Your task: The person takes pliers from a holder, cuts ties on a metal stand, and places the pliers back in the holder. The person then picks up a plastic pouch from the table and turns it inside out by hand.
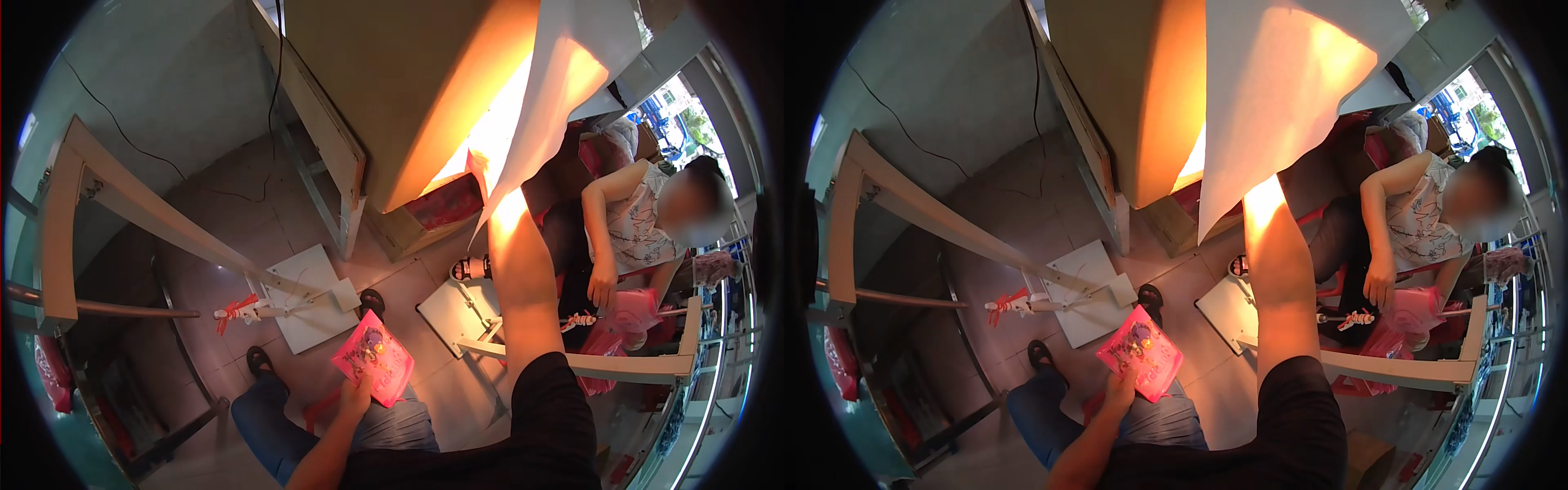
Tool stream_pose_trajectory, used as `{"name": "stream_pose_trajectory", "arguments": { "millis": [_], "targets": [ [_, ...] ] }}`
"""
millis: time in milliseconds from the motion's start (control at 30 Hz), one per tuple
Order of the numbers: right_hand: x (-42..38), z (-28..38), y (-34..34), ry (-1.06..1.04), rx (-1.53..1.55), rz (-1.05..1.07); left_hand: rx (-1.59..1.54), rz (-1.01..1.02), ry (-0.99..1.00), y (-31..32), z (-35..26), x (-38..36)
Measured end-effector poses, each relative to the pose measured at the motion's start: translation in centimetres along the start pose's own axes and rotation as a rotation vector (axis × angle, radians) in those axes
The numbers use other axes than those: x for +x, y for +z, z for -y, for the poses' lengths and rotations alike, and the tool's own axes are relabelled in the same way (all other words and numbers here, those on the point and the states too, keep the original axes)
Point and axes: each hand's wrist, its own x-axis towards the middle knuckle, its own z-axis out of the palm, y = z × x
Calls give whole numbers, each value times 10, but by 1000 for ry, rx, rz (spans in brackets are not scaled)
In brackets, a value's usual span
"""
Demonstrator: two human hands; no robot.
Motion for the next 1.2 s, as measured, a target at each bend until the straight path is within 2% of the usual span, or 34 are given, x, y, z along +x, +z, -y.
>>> {"name": "stream_pose_trajectory", "arguments": {
  "millis": [133, 200, 233, 333, 367, 400, 433, 533, 567, 633, 667, 733, 767, 833, 867, 900, 967, 1000, 1067, 1100, 1133, 1167, 1200],
  "targets": [
    [-10, 13, -1, 28, 49, -22, -168, 23, 13, 1, -36, -2],
    [-13, 20, 2, 42, 73, -36, -437, -136, -38, 2, -41, 1],
    [-26, 26, 2, 42, 71, -39, -386, -88, -38, -4, -48, 0],
    [-111, 53, 0, 138, -255, -457, -210, -30, 72, -8, -83, -5],
    [-138, 52, -13, 121, -296, -505, -210, -31, 71, -6, -94, -7],
    [-167, 50, -25, 107, -335, -554, -179, -53, 190, -5, -105, -11],
    [-196, 60, -4, 149, -270, -542, -143, -75, 304, -5, -110, -14],
    [-262, 72, 67, 304, -153, -584, -142, -57, 378, -11, -99, -16],
    [-278, 78, 96, 359, -25, -446, -134, -70, 370, -12, -100, -19],
    [-304, 71, 115, 588, 312, -303, -361, 55, 334, -10, -106, -25],
    [-317, 63, 133, 579, 456, -167, -352, 28, 320, -19, -110, -33],
    [-331, 55, 154, 780, 90, -69, -120, 284, 361, -36, -133, -48],
    [-341, 59, 175, 880, 147, -172, -502, 168, 69, -45, -131, -59],
    [-364, 43, 181, 848, -439, -52, -501, 147, 44, -61, -122, -78],
    [-372, 44, 183, 785, -622, 11, -507, 155, 37, -66, -119, -77],
    [-376, 40, 181, 785, -619, 26, -515, 163, 21, -70, -113, -77],
    [-391, 26, 161, 331, -849, 270, -528, 188, -32, -75, -99, -81],
    [-395, 23, 154, 510, -761, 226, -533, 210, -57, -77, -96, -78],
    [-404, 14, 138, 563, -680, 154, -539, 234, -92, -72, -102, -88],
    [-407, 13, 134, 611, -594, 84, -789, 369, -96, -63, -119, -103],
    [-408, 19, 138, 570, -695, 90, -1035, 509, -97, -57, -132, -111],
    [-407, 24, 142, 562, -697, 79, -1029, 520, -103, -54, -135, -114],
    [-408, 30, 146, 516, -801, 62, -1012, 619, 19, -51, -134, -119]
  ]
}}
